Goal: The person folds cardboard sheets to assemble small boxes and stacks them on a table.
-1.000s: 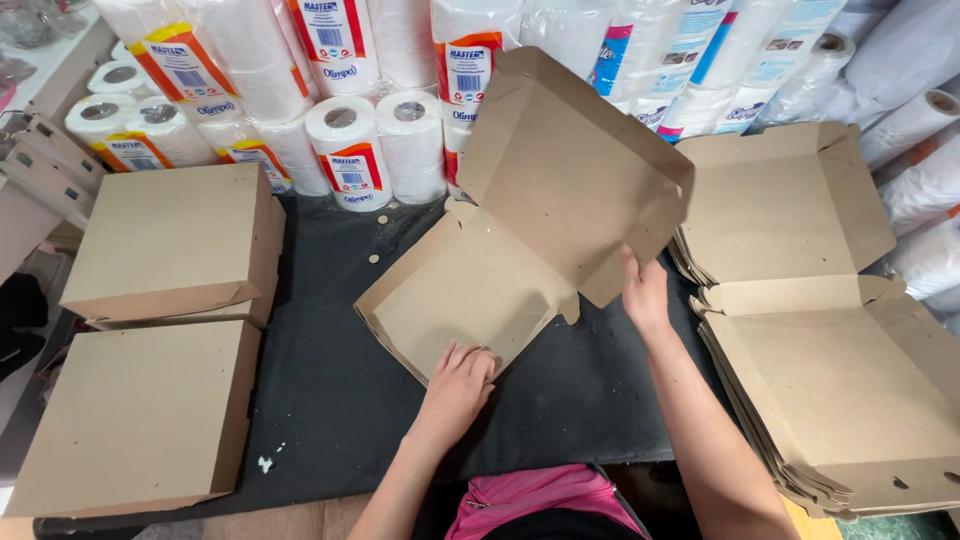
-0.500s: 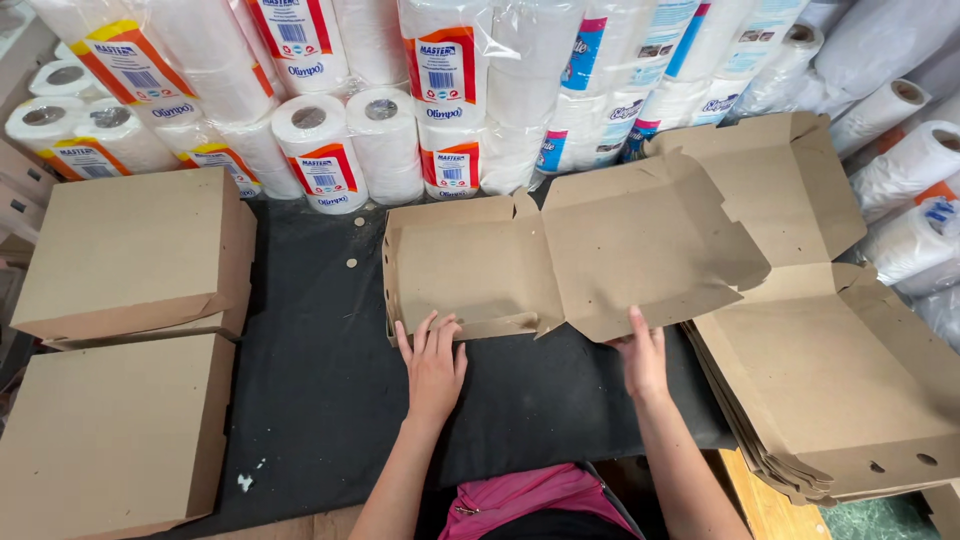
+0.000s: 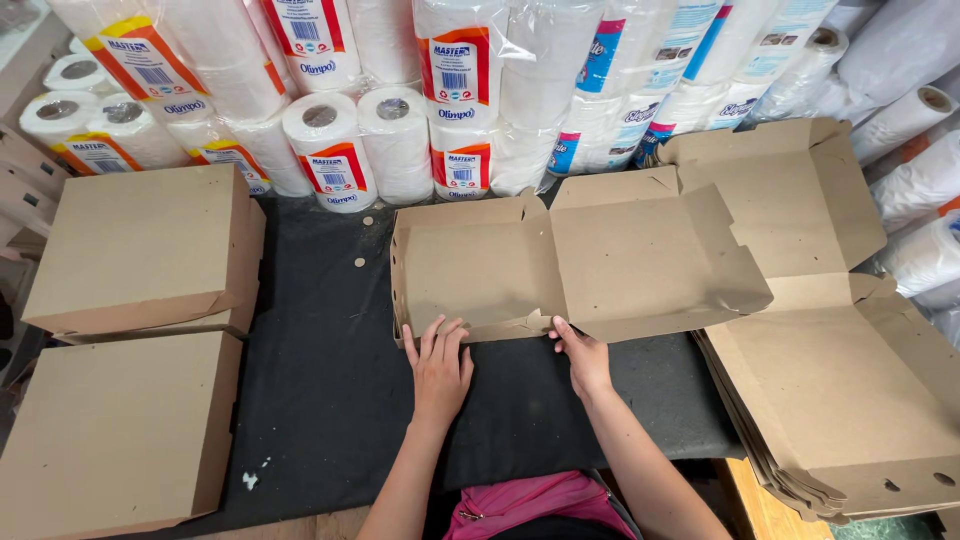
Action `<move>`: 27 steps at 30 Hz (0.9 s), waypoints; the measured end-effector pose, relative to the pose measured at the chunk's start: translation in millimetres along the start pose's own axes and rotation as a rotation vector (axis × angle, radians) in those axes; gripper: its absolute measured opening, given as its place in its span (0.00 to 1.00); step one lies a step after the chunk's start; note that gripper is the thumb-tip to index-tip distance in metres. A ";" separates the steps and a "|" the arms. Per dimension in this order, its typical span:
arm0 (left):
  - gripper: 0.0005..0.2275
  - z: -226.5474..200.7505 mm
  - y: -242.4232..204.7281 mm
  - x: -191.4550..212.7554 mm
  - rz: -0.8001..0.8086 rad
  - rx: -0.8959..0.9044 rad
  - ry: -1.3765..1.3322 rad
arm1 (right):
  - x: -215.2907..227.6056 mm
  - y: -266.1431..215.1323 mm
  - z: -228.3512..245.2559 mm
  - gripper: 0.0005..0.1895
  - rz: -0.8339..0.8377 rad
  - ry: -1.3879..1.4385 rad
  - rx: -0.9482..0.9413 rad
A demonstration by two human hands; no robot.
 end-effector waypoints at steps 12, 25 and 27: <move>0.11 1.0 -1.0 -2.8 0.020 0.013 0.005 | -34.9 -13.2 21.2 0.19 -0.063 0.062 -0.102; 0.09 -1.0 2.4 2.3 0.005 -0.054 -0.029 | -66.8 -26.2 46.2 0.12 -0.078 -0.045 -0.130; 0.09 -1.3 0.8 0.2 0.007 -0.045 -0.022 | -69.2 -26.9 44.1 0.16 -0.093 -0.049 -0.124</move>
Point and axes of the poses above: each hand's wrist, its own y-axis towards the middle knuckle, its own x-axis out of the back of the hand, z = x × y, the point moved 3 cm from there along y, towards the middle knuckle, and after that the axes turned 9 degrees about z, right-handed, at the moved point
